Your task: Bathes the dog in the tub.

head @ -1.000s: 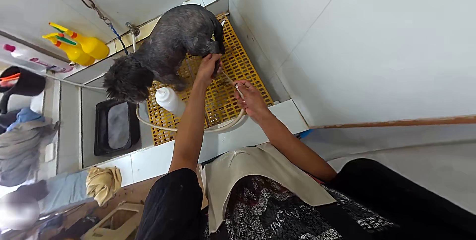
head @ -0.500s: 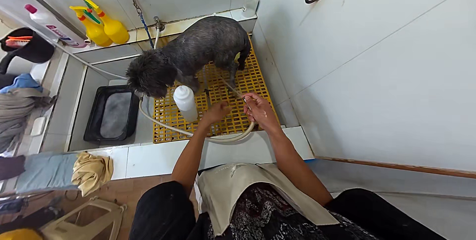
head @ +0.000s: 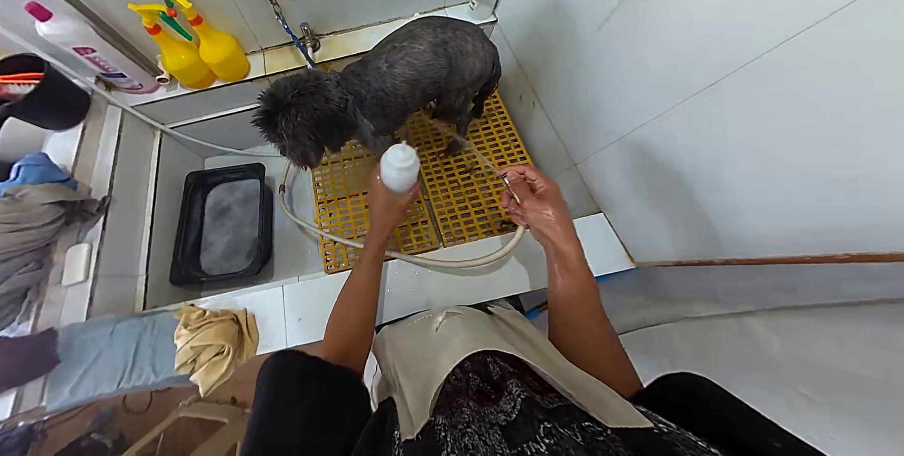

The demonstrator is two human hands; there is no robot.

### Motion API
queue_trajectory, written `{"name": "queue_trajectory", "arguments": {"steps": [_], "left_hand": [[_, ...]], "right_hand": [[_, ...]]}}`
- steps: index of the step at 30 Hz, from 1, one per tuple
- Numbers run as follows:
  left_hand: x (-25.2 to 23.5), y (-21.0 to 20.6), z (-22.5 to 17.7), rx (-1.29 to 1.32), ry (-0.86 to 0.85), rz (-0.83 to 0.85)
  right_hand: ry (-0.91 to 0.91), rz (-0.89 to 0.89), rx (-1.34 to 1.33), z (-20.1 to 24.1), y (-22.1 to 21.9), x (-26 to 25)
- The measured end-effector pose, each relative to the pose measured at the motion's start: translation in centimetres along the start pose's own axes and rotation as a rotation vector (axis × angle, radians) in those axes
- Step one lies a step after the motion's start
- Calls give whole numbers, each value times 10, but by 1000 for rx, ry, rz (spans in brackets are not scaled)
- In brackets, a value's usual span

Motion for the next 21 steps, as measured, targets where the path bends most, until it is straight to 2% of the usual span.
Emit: {"name": "queue_trajectory", "arguments": {"steps": [3, 6, 9, 14, 17, 19, 20, 21], "left_hand": [[-9, -28, -25, 56, -147, 97], [-1, -64, -56, 179, -187, 240], [17, -105, -86, 225, -227, 410], [29, -161, -91, 364, -289, 588], [29, -151, -78, 348, -325, 796], [17, -129, -44, 216, -236, 916], [5, -115, -22, 165, -144, 902], [-10, -98, 3, 143, -47, 805]], "right_hand": [[130, -59, 16, 33, 0, 40], [218, -108, 74, 57, -14, 75], [195, -136, 221, 48, -33, 84], [77, -183, 346, 26, -40, 83], [1, -140, 311, 20, -39, 91], [-42, -91, 301, 16, -40, 94], [-56, -78, 297, 14, -41, 94], [-64, -78, 291, 12, -42, 93]]}}
Point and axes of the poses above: each hand's wrist, its own x-axis away from the middle knuckle, its own y-axis out of the back of the hand, z = x × y, the point moved 6 cm from there along -x, towards the middle knuckle, and after that the axes turned 12 degrees about -z, right-handed, at the moved point
